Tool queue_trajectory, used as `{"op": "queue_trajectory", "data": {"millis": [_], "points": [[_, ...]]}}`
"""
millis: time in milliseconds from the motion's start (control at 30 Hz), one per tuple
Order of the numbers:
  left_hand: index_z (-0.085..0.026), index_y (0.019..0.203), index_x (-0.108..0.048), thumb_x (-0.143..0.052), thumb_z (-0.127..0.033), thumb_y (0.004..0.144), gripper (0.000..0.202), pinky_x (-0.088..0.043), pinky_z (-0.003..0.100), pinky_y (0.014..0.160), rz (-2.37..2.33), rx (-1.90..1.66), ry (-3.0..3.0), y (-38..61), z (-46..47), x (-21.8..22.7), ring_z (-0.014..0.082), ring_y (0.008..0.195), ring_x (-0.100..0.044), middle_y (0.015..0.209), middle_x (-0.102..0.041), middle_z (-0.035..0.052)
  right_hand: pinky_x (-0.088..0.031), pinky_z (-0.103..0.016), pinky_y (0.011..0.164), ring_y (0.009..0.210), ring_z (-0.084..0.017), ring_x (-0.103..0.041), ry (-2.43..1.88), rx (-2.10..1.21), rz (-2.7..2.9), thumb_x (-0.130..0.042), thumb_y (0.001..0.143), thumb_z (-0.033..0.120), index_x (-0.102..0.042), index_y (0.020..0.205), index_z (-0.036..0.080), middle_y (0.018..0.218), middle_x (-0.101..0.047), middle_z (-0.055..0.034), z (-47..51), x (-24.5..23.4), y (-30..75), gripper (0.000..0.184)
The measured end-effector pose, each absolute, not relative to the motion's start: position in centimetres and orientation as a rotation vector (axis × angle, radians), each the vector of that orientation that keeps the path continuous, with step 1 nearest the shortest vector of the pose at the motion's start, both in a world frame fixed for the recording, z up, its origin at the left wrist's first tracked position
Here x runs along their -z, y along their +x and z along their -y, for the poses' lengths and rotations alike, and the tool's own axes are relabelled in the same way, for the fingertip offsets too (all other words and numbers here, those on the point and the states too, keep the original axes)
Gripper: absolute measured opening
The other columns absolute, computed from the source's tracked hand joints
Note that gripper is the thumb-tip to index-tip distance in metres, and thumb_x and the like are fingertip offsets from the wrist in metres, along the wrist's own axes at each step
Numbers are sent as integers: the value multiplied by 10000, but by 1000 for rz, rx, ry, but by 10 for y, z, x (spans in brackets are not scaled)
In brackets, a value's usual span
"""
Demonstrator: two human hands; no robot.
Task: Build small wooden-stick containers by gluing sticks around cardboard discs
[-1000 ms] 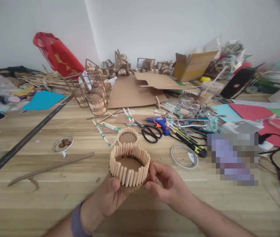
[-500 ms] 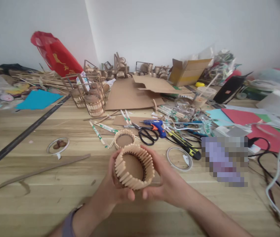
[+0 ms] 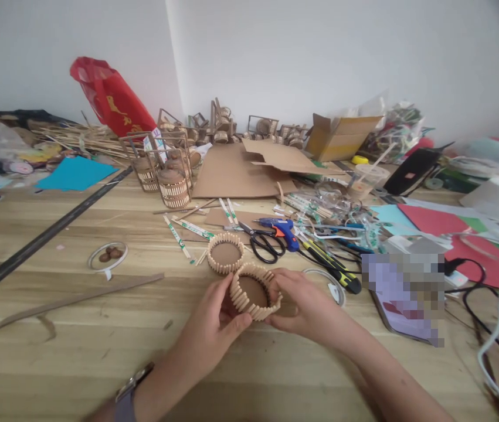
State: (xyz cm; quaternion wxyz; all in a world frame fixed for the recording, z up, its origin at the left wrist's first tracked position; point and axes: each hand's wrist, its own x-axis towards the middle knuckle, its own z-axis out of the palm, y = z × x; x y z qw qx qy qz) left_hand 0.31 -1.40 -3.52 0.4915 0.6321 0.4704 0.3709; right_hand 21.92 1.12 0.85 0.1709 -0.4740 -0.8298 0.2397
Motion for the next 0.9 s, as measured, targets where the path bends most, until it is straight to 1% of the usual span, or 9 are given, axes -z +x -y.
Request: {"op": "queue_trajectory", "data": {"millis": [200, 267, 367, 433, 533, 600, 733, 800, 900], "points": [[-195, 1355, -520, -541, -331, 892, 482, -527, 474, 923, -1255, -919, 1762, 3, 10, 40, 290, 1079, -617, 1352, -535, 169, -440, -424, 883, 1019, -280, -616, -1448, -463, 2471, -746, 721, 229, -555, 788, 224, 1065, -658, -70, -13, -8, 222, 202], [-202, 1313, -565, -540, -324, 889, 441, -515, 487, 951, -1287, -918, 1807, 2, 9, 41, 308, 1147, -592, 1373, -534, 165, -440, -460, 908, 1059, -296, -612, -1480, -398, 2476, -738, 740, 238, -574, 815, 226, 1111, -654, -86, -14, -8, 225, 180], [-195, 1308, -574, -538, -327, 891, 439, -425, 536, 1063, -1332, -902, 1862, 0, 7, 42, 333, 1285, -509, 1394, -543, 163, -477, -475, 897, 1075, -307, -622, -1519, -402, 2428, -730, 771, 228, -598, 886, 219, 1184, -632, -117, -16, 0, 225, 176], [-185, 1345, -538, -520, -333, 901, 468, -364, 557, 1112, -1350, -900, 1896, -1, 5, 43, 334, 1333, -470, 1430, -519, 166, -500, -458, 906, 1101, -301, -624, -1500, -466, 2360, -710, 794, 184, -602, 998, 205, 1234, -610, -140, -18, 8, 222, 232], [-178, 1397, -474, -485, -351, 921, 506, -350, 542, 1130, -1380, -906, 1919, -3, 4, 45, 322, 1374, -430, 1490, -454, 166, -500, -408, 952, 1170, -271, -604, -1396, -528, 2282, -679, 810, 124, -536, 1222, 183, 1308, -575, -157, -19, 14, 220, 440], [-175, 1398, -464, -471, -369, 930, 506, -358, 536, 1127, -1402, -898, 1925, -5, 4, 47, 321, 1374, -433, 1495, -446, 169, -519, -383, 910, 1099, -251, -642, -1425, -492, 2250, -662, 834, 151, -522, 1263, 176, 1274, -605, -147, -21, 10, 223, 452], [-181, 1363, -483, -456, -380, 937, 471, -396, 538, 1100, -1440, -886, 1960, -7, 5, 48, 319, 1340, -476, 1457, -492, 163, -511, -365, 853, 970, -245, -684, -1694, -281, 2209, -561, 918, 239, -658, 1069, 193, 1090, -713, -95, -27, -10, 242, 185], [-192, 1358, -480, -457, -372, 940, 456, -413, 524, 1092, -1456, -891, 1994, -7, 6, 49, 310, 1332, -486, 1437, -515, 151, -499, -350, 833, 952, -250, -689, -1784, -216, 2180, -527, 935, 259, -699, 975, 207, 1039, -741, -81, -33, -21, 256, 183], [-216, 1354, -479, -470, -357, 942, 436, -431, 501, 1082, -1460, -945, 2056, -7, 8, 50, 301, 1321, -499, 1421, -534, 132, -492, -321, 745, 867, -248, -704, -1940, -137, 2096, -526, 929, 274, -727, 908, 220, 956, -764, -71, -49, -34, 285, 210]]}}
